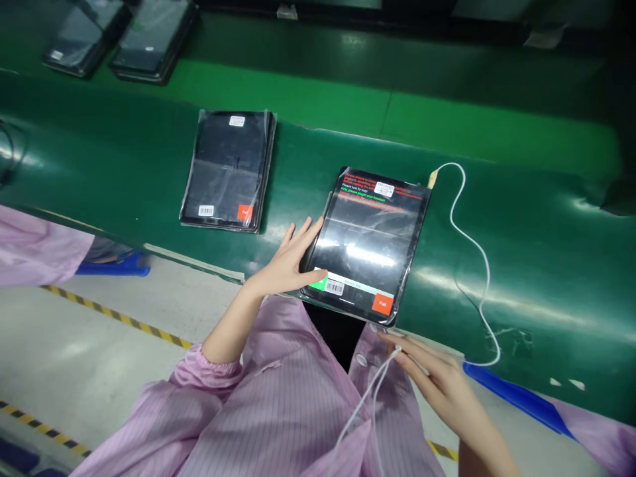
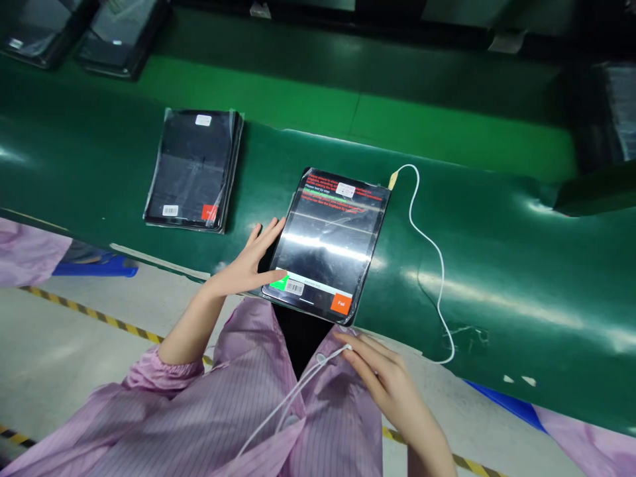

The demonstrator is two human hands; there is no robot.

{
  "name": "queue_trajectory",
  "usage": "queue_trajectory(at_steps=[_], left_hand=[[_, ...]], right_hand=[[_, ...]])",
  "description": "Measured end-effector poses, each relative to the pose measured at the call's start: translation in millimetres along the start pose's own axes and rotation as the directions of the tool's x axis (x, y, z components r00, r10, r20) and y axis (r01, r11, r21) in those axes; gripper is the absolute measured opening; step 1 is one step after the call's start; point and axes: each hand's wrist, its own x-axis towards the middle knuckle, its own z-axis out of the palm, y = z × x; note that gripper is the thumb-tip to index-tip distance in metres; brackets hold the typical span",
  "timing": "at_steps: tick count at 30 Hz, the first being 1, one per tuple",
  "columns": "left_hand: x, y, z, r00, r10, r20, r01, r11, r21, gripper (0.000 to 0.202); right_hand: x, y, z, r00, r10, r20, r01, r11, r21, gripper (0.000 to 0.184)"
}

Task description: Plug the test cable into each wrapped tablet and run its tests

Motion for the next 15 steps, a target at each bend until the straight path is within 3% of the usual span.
queue_trajectory(at_steps=[3, 7, 11, 15], left_hand=[[0, 2, 1.0, 1.0, -0.011, -0.01, 0.011, 1.0, 0.021, 0.091], [1, 2, 3.9, 0.999, -0.013, -0.037, 0.015, 0.999, 0.048, 0.095], [1, 2, 5.4, 0.999, -0.012, -0.044, 0.014, 0.998, 0.059, 0.096], [0, 0, 5.4, 0.999, -0.004, -0.046, 0.007, 0.998, 0.057, 0.094]], right_hand=[[1, -13, -3, 0.989, -0.079, -0.129, 0.075, 0.997, -0.03, 0.028], [6, -24, -3, 0.981, -0.138, -0.137, 0.134, 0.99, -0.037, 0.029], [7, -28, -1, 0.981, -0.122, -0.151, 0.132, 0.99, 0.056, 0.029], [6, -40, 1, 0.965, -0.11, -0.238, 0.157, 0.97, 0.186, 0.024]])
